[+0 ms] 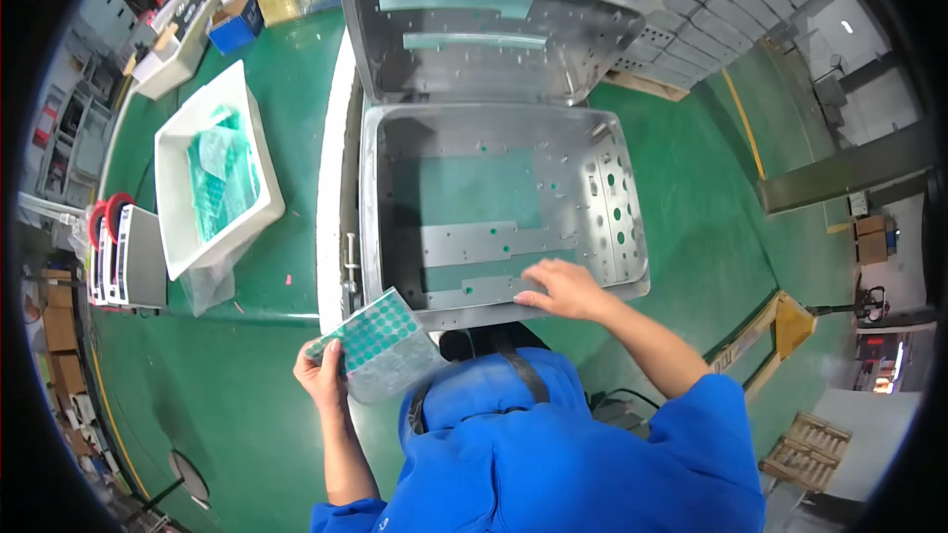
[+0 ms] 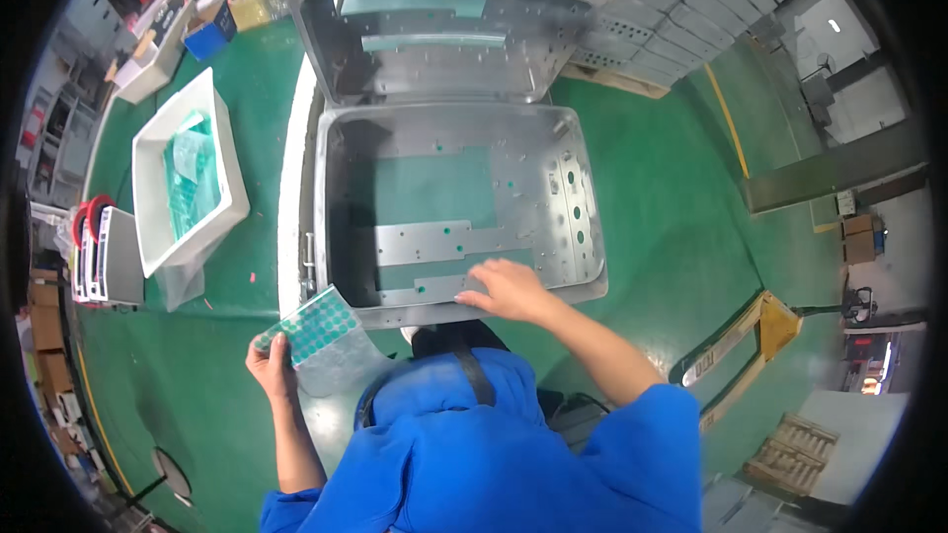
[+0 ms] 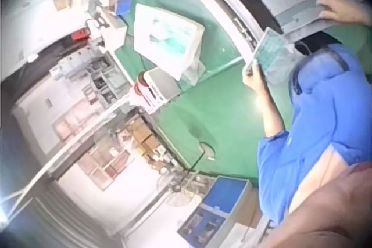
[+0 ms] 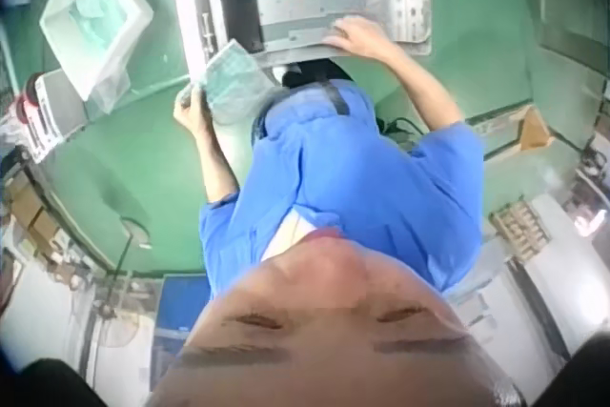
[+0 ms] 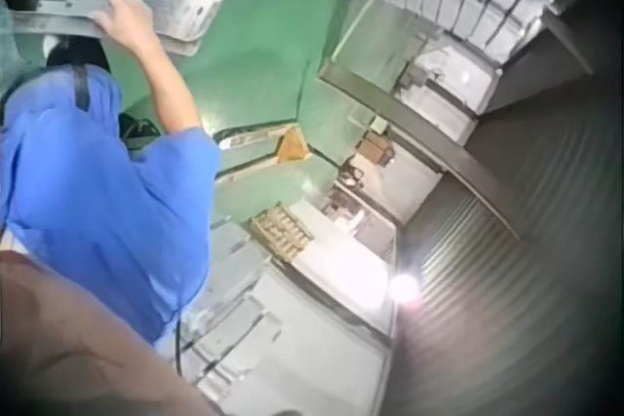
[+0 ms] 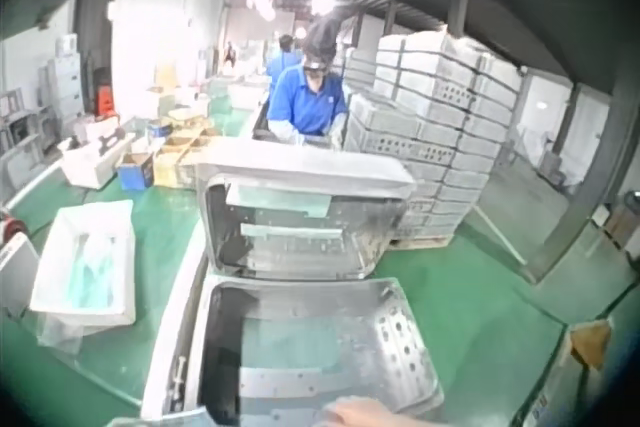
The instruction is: Applying small green circular stickers to the inside of metal enclosures.
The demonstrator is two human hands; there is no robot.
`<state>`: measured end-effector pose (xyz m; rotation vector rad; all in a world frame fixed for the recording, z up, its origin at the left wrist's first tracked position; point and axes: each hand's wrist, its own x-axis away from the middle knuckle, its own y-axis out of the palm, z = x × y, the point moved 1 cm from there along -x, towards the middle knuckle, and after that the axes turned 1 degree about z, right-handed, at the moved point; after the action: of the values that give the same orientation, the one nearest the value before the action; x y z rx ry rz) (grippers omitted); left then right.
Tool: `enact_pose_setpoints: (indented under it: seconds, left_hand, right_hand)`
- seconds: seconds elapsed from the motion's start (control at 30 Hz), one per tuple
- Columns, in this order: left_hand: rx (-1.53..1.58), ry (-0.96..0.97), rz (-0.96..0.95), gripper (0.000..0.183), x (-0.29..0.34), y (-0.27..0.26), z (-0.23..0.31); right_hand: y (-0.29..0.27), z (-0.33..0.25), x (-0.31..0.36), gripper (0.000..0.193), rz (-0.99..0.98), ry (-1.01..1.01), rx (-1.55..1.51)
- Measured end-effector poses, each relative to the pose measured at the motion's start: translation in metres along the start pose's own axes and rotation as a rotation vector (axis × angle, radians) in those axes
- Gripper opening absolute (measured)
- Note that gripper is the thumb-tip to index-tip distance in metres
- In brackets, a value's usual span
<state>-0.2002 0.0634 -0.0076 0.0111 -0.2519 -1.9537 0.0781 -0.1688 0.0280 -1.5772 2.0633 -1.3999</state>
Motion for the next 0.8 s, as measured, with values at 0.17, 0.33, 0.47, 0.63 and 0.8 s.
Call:
enact_pose_setpoints:
  seconds: [0.17,0.33,0.47,0.63,0.8]
  left_hand:
    - [0.112,-0.049,-0.013,0.009,0.003,0.006,-0.009]
    - [0.255,0.229,-0.310,0.015,0.006,-0.022,0.036]
    - [0.392,0.320,-0.276,0.023,-0.034,0.050,0.065]
    - [0.451,0.230,-0.567,0.017,-0.143,0.115,0.042]
    - [0.430,0.126,-0.439,0.011,-0.172,0.167,0.042]
  right_hand:
    - [0.019,-0.005,0.027,0.034,0.264,-0.096,0.077]
    - [-0.054,-0.050,0.052,0.035,0.236,-0.174,-0.012]
    - [-0.183,-0.075,0.006,0.034,0.106,-0.172,0.009]
    - [-0.281,0.046,0.046,0.046,0.445,-0.166,-0.641]
    - [-0.127,0.140,0.051,0.049,0.612,0.057,-1.132]
